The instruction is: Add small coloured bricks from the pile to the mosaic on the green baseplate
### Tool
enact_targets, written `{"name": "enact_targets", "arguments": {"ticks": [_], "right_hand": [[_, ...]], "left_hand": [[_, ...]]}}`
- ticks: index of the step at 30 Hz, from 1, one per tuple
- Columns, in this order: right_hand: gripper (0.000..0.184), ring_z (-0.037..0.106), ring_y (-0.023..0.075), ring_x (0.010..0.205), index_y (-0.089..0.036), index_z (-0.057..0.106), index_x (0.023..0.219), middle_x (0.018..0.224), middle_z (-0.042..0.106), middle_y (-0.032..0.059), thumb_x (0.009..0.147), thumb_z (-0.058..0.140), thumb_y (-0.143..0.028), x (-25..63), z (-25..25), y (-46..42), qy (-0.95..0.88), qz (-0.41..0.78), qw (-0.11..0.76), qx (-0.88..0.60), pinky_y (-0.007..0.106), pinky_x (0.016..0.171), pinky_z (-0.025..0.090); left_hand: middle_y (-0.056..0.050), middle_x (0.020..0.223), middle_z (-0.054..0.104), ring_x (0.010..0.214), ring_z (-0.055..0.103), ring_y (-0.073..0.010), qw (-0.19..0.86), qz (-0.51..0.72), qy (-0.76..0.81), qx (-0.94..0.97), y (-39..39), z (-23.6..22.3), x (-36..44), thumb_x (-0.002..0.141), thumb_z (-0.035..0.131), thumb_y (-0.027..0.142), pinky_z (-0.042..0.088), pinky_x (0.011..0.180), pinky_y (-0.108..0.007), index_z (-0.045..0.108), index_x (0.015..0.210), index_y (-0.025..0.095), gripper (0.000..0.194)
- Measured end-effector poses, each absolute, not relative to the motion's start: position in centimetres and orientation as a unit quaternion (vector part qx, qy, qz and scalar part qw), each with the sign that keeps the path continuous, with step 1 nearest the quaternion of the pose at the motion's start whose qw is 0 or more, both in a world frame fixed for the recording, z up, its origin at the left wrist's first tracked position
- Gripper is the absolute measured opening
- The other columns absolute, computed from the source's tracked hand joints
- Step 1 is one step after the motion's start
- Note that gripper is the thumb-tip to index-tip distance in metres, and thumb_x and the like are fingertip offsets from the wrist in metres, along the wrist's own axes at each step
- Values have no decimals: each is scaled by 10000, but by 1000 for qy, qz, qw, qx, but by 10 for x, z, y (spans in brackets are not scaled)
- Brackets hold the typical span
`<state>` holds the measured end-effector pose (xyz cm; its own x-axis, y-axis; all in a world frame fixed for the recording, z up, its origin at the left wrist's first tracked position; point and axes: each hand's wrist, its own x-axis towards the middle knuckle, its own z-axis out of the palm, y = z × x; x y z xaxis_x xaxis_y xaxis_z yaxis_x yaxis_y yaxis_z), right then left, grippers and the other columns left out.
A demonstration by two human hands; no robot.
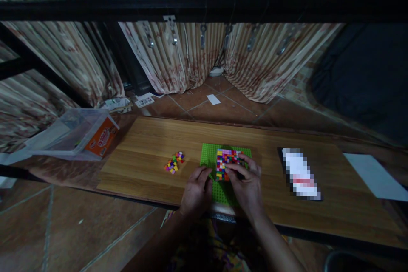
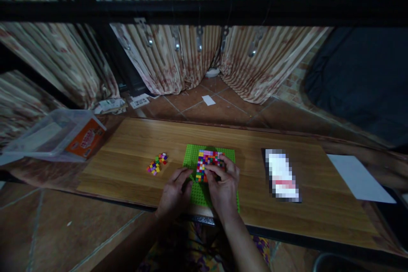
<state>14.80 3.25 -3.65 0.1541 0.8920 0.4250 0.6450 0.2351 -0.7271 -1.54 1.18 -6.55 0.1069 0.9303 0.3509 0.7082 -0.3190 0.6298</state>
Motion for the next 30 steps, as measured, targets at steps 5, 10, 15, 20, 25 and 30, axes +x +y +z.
{"name": "enact_targets", "arguments": {"ticks": [5, 10, 15, 20, 25, 30], "right_hand": [[137, 471, 251, 1151, -289, 741, 886, 1228, 557, 49, 800, 651, -347, 149, -39, 32, -625, 148, 480, -597, 476, 983, 369], [264, 488, 253, 1168, -249, 695, 1041, 1222, 552, 85, 820, 610, -367, 152, -43, 29, -581, 171, 511, -610, 474, 998, 376], [489, 491, 249, 1180, -223, 541, 1258, 1257, 535, 102, 799, 614, -376, 150, -52, 31, -528, 220, 524, -631, 457, 1016, 371], [669, 532, 253, 1144, -187, 411, 1367, 1312, 518, 132, 757, 633, -351, 145, -59, 37, -475, 287, 520, -649, 424, 970, 416], [708, 576, 248, 1069, -176, 418, 1360, 1277, 548, 136, 715, 661, -339, 146, -63, 41, -475, 295, 518, -647, 405, 918, 451], [725, 617, 237, 975, -157, 413, 1359, 1172, 614, 129, 701, 663, -330, 146, -60, 44, -456, 328, 529, -636, 383, 872, 477]], "left_hand": [[-94, 1161, 614, 1108, 584, -205, 159, 359, 563, 727, 12, -66, -16, 843, 504, 110, 503, 983, -383, 581, 1149, 179, 323], [-85, 1171, 608, 1126, 574, -199, 161, 354, 570, 724, 12, -67, -15, 855, 495, 119, 504, 982, -380, 577, 1151, 194, 317], [-80, 1149, 610, 1107, 578, -197, 163, 357, 567, 724, 12, -66, -16, 853, 503, 124, 502, 983, -378, 573, 1155, 199, 319], [-70, 1140, 613, 1094, 582, -187, 163, 355, 569, 724, 12, -65, -15, 859, 496, 121, 493, 992, -361, 586, 1137, 200, 303], [-76, 1151, 611, 1098, 581, -196, 164, 352, 575, 720, 12, -65, -15, 849, 507, 121, 491, 991, -368, 599, 1123, 196, 298], [-73, 1146, 611, 1094, 580, -189, 172, 355, 569, 722, 12, -66, -15, 858, 502, 127, 494, 983, -359, 596, 1121, 200, 288]]}}
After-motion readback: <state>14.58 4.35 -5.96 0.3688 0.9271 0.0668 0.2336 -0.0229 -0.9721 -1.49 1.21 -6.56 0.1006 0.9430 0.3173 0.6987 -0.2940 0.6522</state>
